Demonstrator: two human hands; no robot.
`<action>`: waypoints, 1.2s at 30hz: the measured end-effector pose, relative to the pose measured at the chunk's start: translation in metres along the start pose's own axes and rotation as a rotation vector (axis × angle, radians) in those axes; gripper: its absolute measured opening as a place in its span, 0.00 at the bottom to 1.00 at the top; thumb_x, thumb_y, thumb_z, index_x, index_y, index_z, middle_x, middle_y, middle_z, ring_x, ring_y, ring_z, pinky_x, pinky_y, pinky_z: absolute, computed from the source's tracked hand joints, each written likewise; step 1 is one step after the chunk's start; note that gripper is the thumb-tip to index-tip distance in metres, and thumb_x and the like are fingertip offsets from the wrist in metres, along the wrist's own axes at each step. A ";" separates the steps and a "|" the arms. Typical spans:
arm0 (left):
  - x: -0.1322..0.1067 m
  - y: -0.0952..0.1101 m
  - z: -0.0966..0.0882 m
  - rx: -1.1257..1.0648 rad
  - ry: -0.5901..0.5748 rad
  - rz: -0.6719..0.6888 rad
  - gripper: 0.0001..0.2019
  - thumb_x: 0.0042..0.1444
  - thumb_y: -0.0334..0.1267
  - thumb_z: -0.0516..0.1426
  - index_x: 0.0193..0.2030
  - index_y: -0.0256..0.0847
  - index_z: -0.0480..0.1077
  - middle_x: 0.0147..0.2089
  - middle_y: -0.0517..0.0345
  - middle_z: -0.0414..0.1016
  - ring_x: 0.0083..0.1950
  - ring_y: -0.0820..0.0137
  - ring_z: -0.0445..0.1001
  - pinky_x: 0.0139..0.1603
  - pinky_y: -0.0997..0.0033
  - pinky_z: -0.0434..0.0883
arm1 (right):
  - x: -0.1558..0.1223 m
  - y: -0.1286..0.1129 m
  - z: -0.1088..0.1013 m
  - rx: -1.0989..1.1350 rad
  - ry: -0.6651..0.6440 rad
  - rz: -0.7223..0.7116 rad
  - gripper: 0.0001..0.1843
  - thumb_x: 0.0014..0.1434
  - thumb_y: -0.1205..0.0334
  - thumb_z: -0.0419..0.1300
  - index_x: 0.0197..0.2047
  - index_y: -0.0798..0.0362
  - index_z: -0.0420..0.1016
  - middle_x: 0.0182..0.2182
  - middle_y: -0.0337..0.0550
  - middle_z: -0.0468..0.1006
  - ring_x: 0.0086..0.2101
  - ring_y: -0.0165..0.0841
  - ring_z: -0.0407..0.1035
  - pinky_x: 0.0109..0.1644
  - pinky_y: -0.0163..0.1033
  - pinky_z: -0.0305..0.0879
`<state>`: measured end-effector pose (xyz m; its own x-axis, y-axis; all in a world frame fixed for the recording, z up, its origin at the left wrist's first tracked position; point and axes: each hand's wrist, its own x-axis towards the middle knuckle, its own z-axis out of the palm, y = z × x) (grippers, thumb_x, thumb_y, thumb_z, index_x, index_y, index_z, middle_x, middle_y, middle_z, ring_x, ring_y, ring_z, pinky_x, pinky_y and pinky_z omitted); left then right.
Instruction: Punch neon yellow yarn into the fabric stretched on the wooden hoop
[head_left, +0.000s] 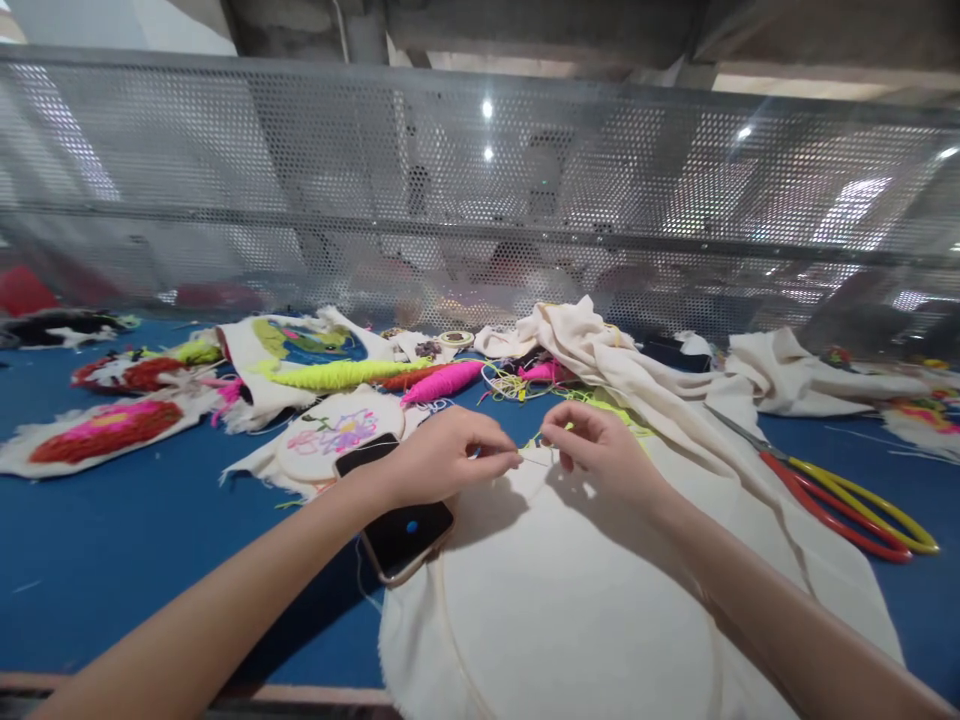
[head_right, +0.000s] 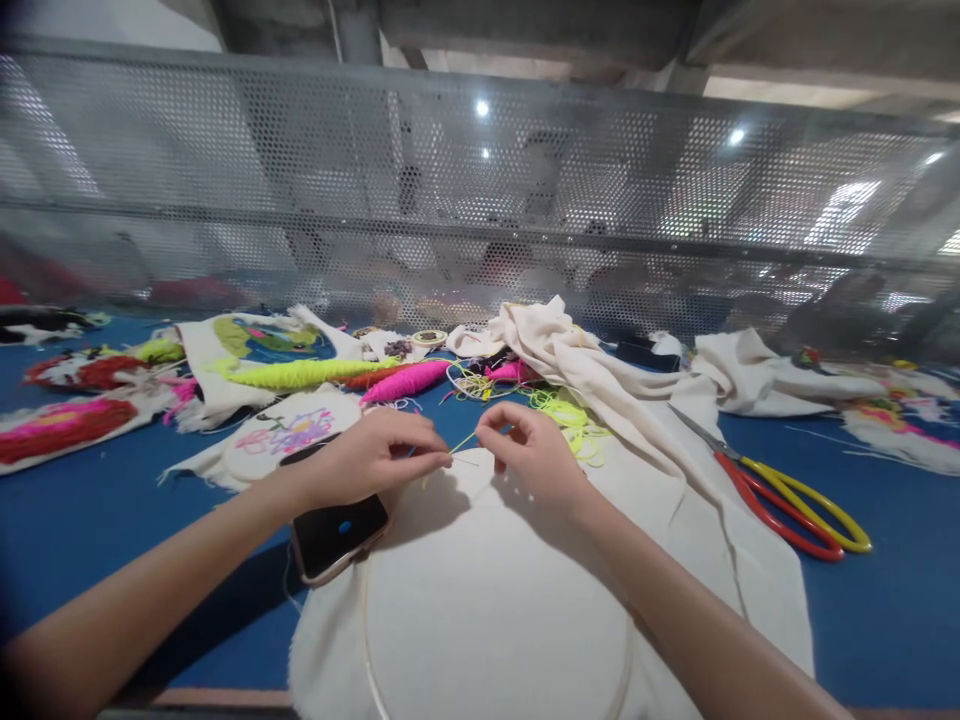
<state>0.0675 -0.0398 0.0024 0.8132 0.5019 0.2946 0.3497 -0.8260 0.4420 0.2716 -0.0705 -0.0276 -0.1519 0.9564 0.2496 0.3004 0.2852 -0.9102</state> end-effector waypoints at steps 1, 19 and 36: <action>0.000 0.000 0.000 -0.038 -0.001 -0.007 0.11 0.60 0.37 0.52 0.32 0.38 0.75 0.30 0.58 0.76 0.32 0.73 0.71 0.34 0.74 0.64 | 0.000 0.000 0.000 0.000 0.021 0.010 0.08 0.54 0.57 0.57 0.29 0.53 0.68 0.25 0.35 0.68 0.19 0.23 0.61 0.23 0.31 0.58; 0.000 0.009 -0.003 -0.233 -0.080 -0.175 0.12 0.57 0.39 0.54 0.32 0.34 0.76 0.29 0.56 0.76 0.31 0.73 0.69 0.31 0.76 0.63 | 0.004 0.011 -0.008 -0.076 0.121 0.034 0.09 0.55 0.56 0.55 0.31 0.53 0.67 0.27 0.35 0.67 0.15 0.21 0.54 0.18 0.32 0.51; -0.001 -0.008 0.012 0.187 0.230 -0.047 0.11 0.62 0.33 0.48 0.35 0.36 0.70 0.34 0.55 0.73 0.35 0.70 0.70 0.35 0.72 0.65 | -0.006 0.005 0.008 0.309 -0.270 0.254 0.29 0.51 0.60 0.63 0.57 0.49 0.63 0.40 0.44 0.77 0.26 0.28 0.72 0.31 0.37 0.69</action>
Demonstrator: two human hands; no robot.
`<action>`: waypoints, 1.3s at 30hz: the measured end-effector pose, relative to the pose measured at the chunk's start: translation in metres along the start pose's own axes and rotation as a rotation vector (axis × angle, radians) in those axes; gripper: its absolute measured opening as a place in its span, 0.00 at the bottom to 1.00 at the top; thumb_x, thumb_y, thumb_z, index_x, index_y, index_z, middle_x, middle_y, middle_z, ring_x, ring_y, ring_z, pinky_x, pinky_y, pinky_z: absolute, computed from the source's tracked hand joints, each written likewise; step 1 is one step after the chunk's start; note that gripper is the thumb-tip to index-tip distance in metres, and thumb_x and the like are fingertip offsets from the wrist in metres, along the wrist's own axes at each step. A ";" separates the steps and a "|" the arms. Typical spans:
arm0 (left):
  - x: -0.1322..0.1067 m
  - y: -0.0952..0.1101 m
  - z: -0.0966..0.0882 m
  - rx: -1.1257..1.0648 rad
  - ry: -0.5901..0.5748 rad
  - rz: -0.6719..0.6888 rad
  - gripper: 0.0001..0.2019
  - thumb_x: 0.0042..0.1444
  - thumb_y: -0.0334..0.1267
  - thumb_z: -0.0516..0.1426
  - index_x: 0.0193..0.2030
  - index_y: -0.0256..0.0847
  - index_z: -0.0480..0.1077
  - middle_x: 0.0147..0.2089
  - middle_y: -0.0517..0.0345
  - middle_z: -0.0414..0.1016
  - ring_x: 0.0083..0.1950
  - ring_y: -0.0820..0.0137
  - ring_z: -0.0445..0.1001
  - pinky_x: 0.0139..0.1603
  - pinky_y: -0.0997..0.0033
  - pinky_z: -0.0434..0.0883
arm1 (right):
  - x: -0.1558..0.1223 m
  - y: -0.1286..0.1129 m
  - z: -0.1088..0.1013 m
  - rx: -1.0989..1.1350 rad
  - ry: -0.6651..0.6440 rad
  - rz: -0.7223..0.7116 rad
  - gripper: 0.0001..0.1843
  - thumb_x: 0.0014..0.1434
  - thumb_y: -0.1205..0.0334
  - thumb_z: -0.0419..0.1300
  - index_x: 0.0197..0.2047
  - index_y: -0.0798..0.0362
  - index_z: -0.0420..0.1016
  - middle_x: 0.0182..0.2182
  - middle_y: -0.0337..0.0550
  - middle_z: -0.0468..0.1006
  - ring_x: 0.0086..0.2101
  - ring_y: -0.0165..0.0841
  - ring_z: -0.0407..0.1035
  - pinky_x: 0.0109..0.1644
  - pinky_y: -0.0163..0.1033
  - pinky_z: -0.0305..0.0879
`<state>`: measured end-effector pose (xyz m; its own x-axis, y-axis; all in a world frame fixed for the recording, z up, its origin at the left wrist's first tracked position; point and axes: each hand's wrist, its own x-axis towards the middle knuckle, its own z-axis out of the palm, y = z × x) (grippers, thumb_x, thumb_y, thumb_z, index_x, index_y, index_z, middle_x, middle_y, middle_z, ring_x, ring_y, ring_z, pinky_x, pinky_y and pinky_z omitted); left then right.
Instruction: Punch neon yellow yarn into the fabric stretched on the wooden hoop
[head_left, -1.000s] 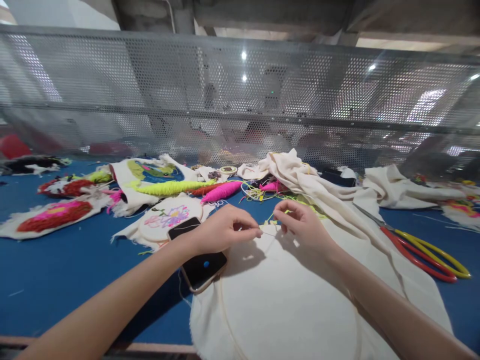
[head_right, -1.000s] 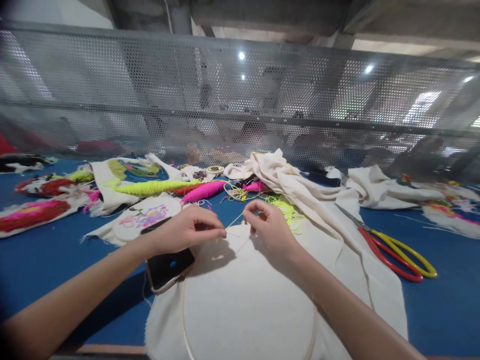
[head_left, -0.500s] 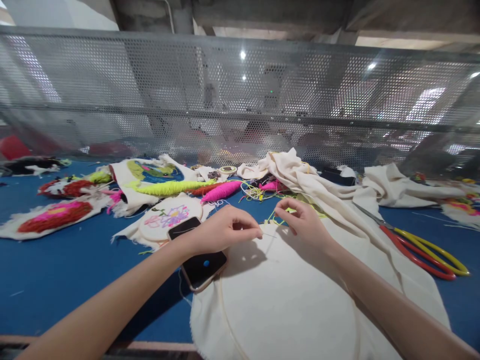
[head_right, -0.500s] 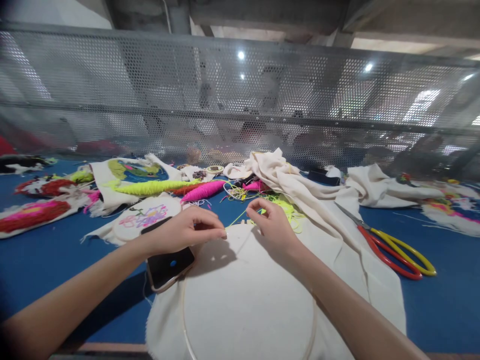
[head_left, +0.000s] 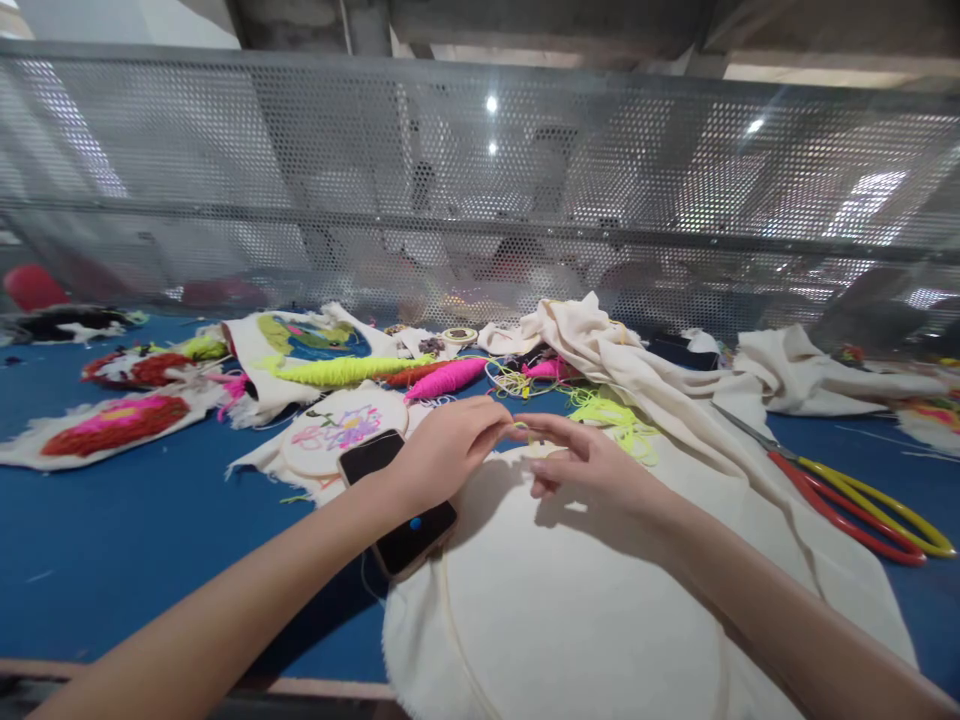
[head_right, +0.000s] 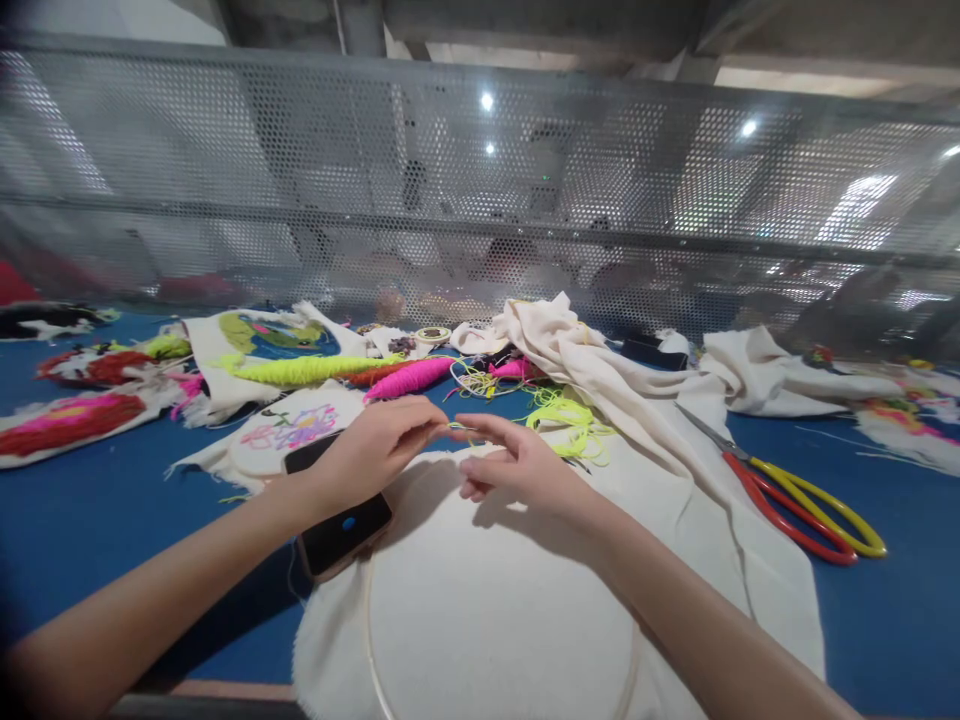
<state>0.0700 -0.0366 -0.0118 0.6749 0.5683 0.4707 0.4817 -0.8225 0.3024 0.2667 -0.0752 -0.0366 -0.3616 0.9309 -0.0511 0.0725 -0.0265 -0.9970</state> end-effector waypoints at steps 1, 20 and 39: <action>0.000 0.001 0.000 0.002 0.011 0.007 0.11 0.62 0.33 0.48 0.35 0.36 0.70 0.34 0.55 0.73 0.35 0.70 0.70 0.35 0.71 0.65 | 0.001 0.000 0.002 0.055 -0.004 -0.010 0.25 0.50 0.60 0.63 0.52 0.50 0.67 0.38 0.43 0.77 0.29 0.29 0.72 0.33 0.37 0.70; -0.004 -0.001 0.006 0.106 0.091 0.039 0.09 0.61 0.34 0.51 0.36 0.37 0.72 0.34 0.55 0.74 0.35 0.68 0.71 0.36 0.69 0.67 | -0.006 0.005 0.010 -0.613 0.462 -0.514 0.06 0.56 0.64 0.58 0.33 0.52 0.78 0.28 0.39 0.79 0.26 0.28 0.69 0.31 0.33 0.64; -0.009 0.007 0.014 0.086 0.063 0.079 0.07 0.61 0.32 0.49 0.38 0.40 0.68 0.34 0.60 0.76 0.35 0.72 0.74 0.34 0.76 0.65 | -0.003 0.011 -0.002 -0.848 0.553 -0.691 0.04 0.54 0.67 0.55 0.28 0.53 0.69 0.20 0.35 0.66 0.21 0.25 0.58 0.26 0.32 0.55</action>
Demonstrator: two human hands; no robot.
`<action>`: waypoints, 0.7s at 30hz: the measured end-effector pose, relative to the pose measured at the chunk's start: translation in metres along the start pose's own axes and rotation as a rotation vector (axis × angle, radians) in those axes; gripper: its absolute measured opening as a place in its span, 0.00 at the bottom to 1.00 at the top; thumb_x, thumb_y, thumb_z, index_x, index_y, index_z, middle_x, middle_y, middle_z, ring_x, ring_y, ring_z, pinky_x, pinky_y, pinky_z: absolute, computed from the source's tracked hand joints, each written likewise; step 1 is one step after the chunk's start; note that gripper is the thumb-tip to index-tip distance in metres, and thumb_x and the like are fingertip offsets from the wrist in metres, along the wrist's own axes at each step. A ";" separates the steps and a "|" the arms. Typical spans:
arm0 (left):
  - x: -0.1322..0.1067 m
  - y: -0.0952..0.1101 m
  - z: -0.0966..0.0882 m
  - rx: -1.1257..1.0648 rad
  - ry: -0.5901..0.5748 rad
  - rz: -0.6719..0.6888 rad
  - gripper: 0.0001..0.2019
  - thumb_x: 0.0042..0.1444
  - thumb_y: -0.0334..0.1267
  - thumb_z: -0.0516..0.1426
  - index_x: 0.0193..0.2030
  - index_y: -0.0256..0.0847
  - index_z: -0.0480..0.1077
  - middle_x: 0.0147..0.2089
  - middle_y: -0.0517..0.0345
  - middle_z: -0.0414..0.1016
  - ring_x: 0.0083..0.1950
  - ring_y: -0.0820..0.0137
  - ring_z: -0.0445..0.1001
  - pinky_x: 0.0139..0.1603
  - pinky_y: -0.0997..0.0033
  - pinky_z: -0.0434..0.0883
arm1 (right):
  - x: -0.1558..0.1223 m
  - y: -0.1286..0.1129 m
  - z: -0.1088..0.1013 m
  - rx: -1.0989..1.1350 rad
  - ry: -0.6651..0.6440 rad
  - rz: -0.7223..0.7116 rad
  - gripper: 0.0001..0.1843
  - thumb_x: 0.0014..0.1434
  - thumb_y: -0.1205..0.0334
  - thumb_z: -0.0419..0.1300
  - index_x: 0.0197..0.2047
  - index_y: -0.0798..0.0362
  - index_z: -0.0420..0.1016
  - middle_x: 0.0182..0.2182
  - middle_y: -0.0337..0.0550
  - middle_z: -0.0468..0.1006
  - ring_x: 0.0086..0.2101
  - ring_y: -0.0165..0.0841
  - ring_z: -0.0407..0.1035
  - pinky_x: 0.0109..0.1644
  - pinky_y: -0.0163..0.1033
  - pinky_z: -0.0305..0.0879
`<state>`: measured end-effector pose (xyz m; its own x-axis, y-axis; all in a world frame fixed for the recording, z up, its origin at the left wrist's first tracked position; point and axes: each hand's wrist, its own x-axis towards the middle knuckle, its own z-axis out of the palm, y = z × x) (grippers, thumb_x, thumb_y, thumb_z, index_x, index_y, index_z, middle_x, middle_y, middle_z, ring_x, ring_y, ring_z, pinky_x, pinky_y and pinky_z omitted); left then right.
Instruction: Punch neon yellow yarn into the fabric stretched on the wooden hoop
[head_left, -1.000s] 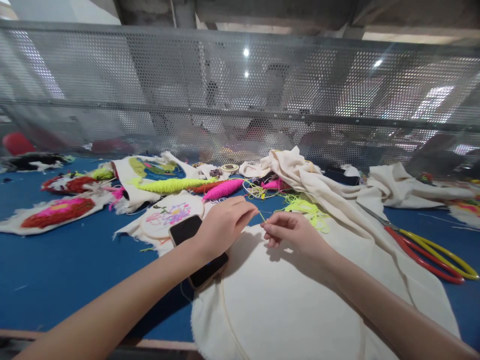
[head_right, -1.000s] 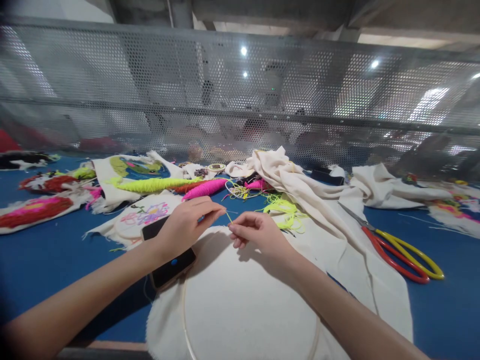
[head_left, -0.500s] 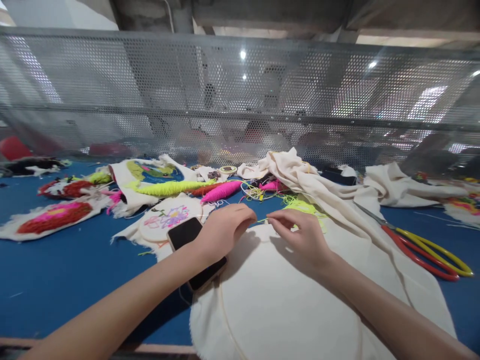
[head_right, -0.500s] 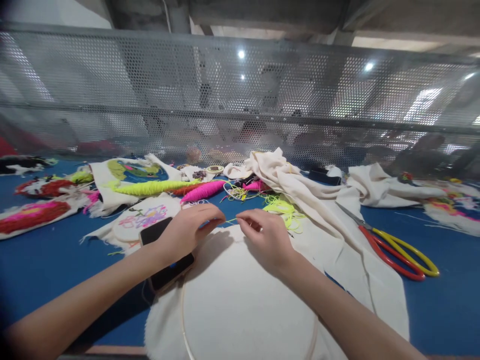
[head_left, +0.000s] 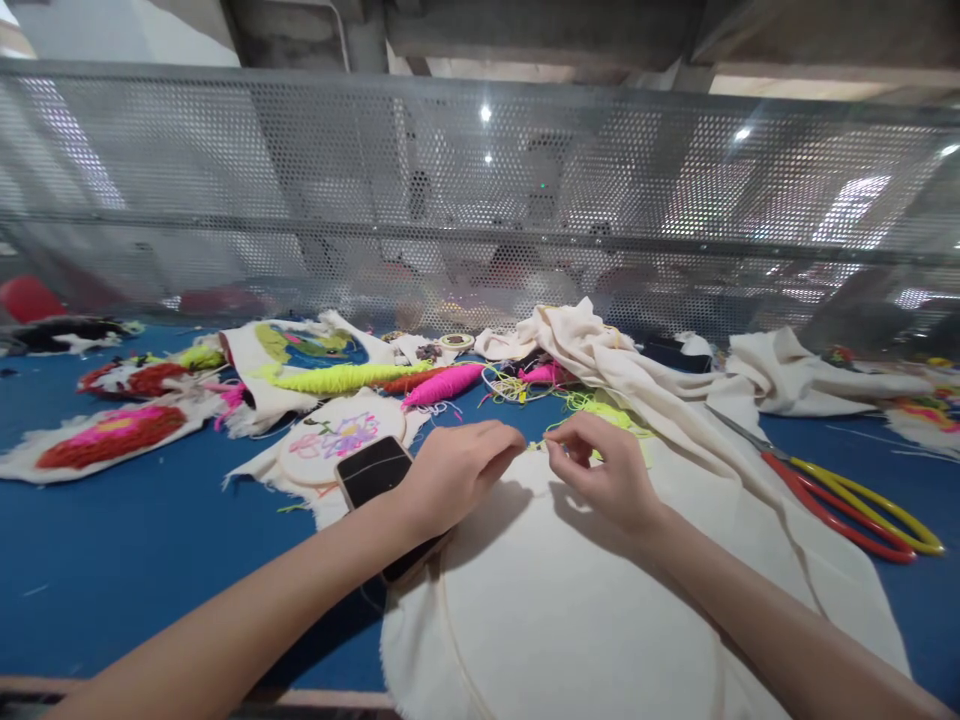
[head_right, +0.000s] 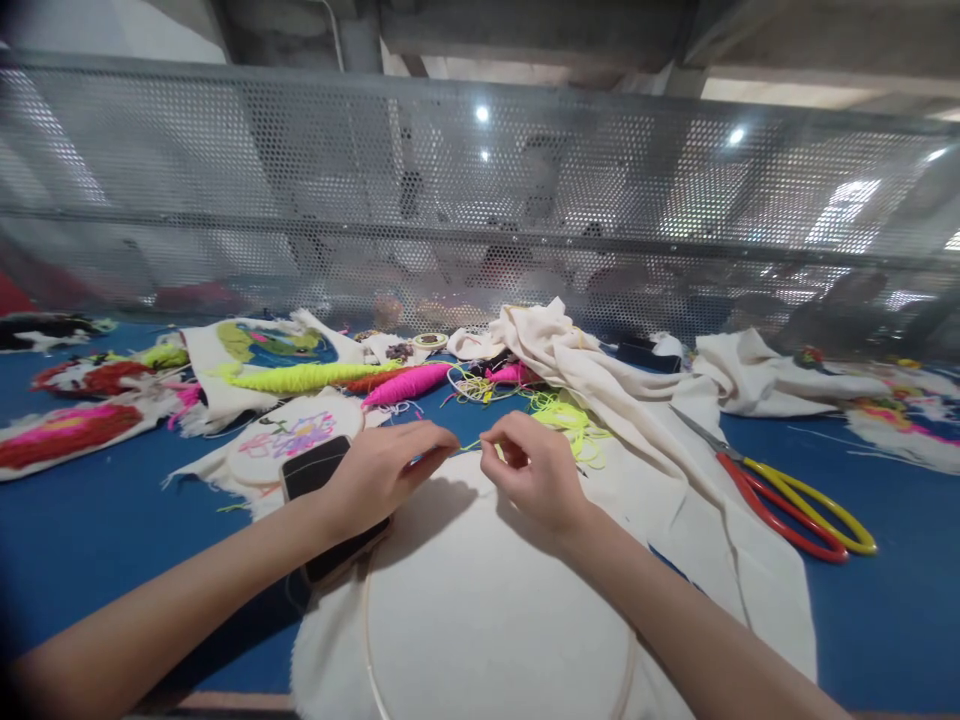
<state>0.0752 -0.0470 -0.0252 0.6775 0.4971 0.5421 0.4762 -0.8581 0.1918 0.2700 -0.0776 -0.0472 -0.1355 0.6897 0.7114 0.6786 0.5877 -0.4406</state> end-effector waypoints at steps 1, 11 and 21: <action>0.000 0.000 0.000 -0.003 0.024 -0.004 0.07 0.61 0.32 0.49 0.37 0.40 0.69 0.35 0.59 0.76 0.35 0.72 0.74 0.34 0.76 0.66 | 0.000 0.001 0.000 -0.012 -0.023 -0.014 0.04 0.53 0.68 0.55 0.28 0.53 0.69 0.20 0.34 0.65 0.21 0.25 0.58 0.26 0.32 0.54; -0.002 0.003 0.001 -0.008 0.072 -0.007 0.06 0.59 0.29 0.51 0.38 0.39 0.69 0.36 0.60 0.77 0.33 0.73 0.74 0.31 0.77 0.65 | 0.001 -0.002 -0.003 -0.023 0.014 -0.058 0.05 0.55 0.68 0.55 0.28 0.53 0.68 0.21 0.34 0.64 0.21 0.24 0.56 0.26 0.32 0.53; -0.003 0.002 0.002 0.009 0.072 -0.025 0.07 0.60 0.30 0.50 0.39 0.38 0.68 0.35 0.58 0.75 0.33 0.73 0.73 0.32 0.76 0.66 | -0.003 -0.003 -0.004 -0.047 0.002 -0.149 0.04 0.55 0.69 0.55 0.29 0.52 0.68 0.19 0.33 0.63 0.20 0.24 0.56 0.26 0.33 0.52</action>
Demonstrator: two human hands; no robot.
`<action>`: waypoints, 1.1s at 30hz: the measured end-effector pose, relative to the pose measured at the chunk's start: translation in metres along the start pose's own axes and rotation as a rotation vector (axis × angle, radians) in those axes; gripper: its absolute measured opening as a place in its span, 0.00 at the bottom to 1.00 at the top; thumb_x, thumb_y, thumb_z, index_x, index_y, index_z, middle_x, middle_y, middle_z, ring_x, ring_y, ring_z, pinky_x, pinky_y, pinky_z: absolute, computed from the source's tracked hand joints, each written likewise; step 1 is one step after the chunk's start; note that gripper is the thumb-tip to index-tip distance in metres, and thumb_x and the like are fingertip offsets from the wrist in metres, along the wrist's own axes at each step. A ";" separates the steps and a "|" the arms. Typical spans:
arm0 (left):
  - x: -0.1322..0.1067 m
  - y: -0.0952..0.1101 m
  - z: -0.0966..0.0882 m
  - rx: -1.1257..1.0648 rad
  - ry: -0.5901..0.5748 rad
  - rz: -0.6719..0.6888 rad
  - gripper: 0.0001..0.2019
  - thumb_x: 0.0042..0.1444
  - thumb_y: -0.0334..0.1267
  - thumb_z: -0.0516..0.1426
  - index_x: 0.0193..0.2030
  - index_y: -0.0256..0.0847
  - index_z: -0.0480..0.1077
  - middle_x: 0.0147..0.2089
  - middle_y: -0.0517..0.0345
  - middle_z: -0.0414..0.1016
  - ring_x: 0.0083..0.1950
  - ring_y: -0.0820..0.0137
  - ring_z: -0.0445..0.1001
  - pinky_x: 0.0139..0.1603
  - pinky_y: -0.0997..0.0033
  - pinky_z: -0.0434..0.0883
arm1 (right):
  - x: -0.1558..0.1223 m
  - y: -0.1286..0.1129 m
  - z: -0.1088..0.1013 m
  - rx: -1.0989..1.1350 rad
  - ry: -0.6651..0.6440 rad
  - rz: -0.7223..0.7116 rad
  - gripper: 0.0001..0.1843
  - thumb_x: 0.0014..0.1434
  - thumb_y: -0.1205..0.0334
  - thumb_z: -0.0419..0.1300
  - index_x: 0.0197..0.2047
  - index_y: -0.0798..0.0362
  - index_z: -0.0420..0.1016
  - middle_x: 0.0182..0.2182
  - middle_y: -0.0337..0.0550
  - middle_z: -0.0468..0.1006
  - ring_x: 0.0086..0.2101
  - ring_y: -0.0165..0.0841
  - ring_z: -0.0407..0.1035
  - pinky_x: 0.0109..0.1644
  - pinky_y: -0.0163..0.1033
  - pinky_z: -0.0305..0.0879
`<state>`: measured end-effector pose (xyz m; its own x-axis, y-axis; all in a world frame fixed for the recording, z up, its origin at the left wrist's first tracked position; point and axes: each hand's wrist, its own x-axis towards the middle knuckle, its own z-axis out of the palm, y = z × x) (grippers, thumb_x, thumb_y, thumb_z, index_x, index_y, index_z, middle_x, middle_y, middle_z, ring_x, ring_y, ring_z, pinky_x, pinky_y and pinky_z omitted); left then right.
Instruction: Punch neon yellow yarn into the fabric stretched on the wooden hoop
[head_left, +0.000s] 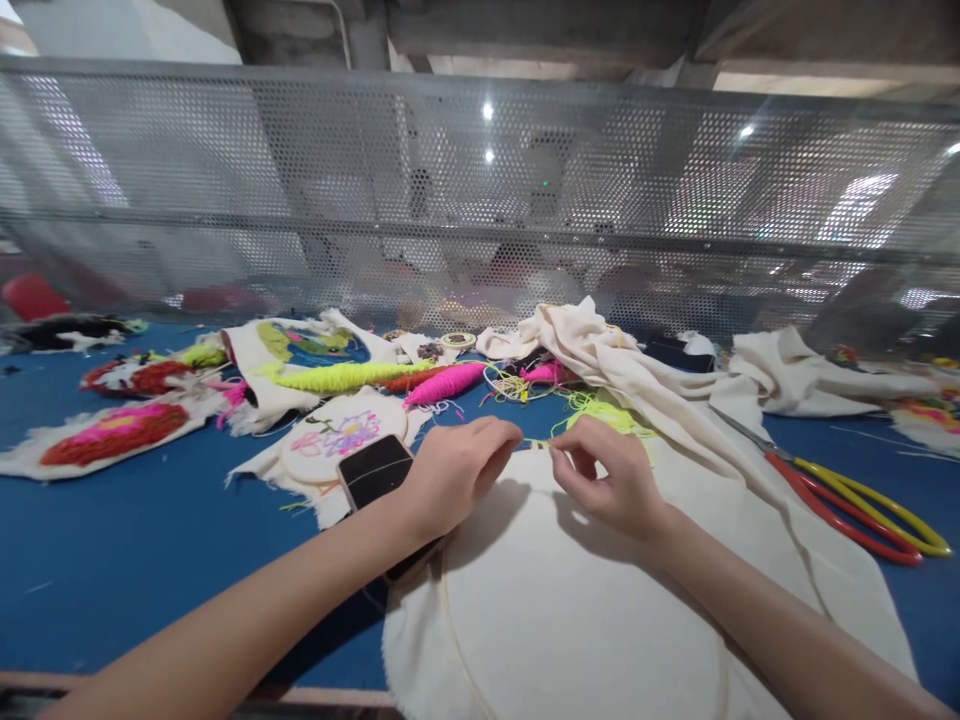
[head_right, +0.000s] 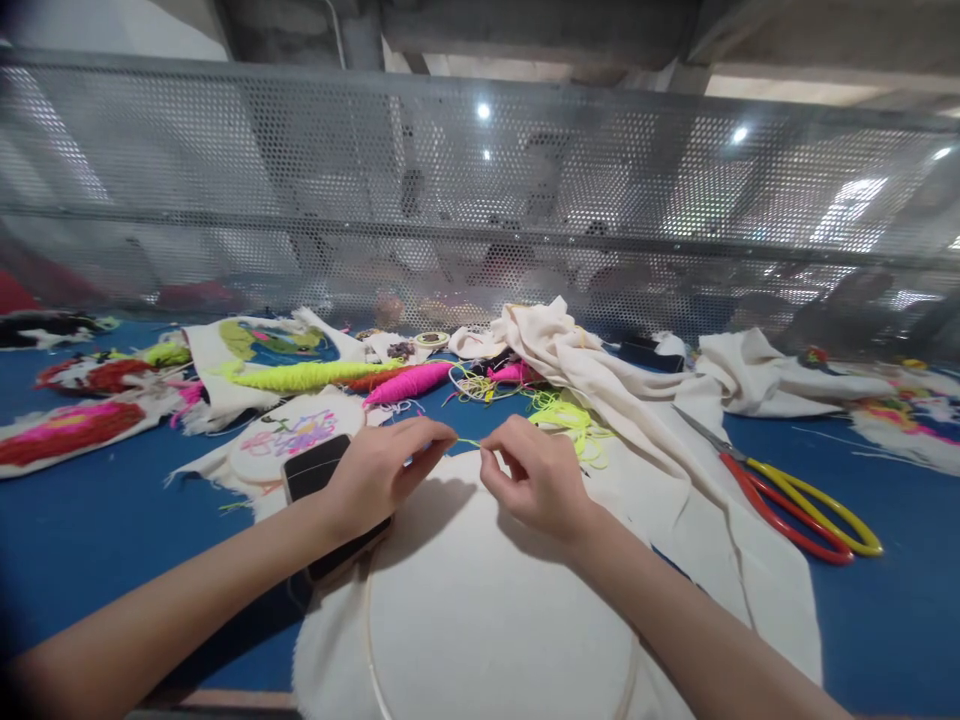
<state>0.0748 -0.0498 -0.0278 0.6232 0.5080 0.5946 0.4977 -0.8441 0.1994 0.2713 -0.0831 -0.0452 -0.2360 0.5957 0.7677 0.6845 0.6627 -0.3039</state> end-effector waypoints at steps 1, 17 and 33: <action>0.000 0.000 0.001 -0.003 -0.003 0.005 0.07 0.60 0.29 0.50 0.39 0.38 0.68 0.35 0.58 0.76 0.33 0.73 0.73 0.32 0.76 0.66 | 0.001 0.000 -0.001 0.002 0.016 0.017 0.04 0.55 0.68 0.55 0.29 0.52 0.68 0.20 0.34 0.64 0.21 0.24 0.57 0.26 0.33 0.53; -0.001 0.013 0.001 -0.214 -0.019 0.022 0.07 0.61 0.30 0.48 0.39 0.39 0.67 0.35 0.58 0.74 0.35 0.74 0.71 0.34 0.77 0.65 | 0.004 -0.003 0.005 0.409 -0.195 0.230 0.07 0.56 0.63 0.57 0.29 0.52 0.75 0.23 0.38 0.70 0.24 0.28 0.61 0.27 0.34 0.56; 0.006 -0.001 -0.006 -0.135 0.098 -0.019 0.06 0.60 0.30 0.51 0.38 0.38 0.69 0.36 0.57 0.76 0.36 0.73 0.73 0.37 0.76 0.68 | 0.003 -0.004 0.002 0.432 -0.188 0.262 0.10 0.57 0.58 0.58 0.30 0.51 0.78 0.19 0.37 0.65 0.21 0.28 0.57 0.26 0.35 0.52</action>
<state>0.0744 -0.0474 -0.0195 0.5498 0.5102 0.6614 0.4189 -0.8534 0.3101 0.2660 -0.0831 -0.0423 -0.2422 0.8110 0.5326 0.4007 0.5835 -0.7064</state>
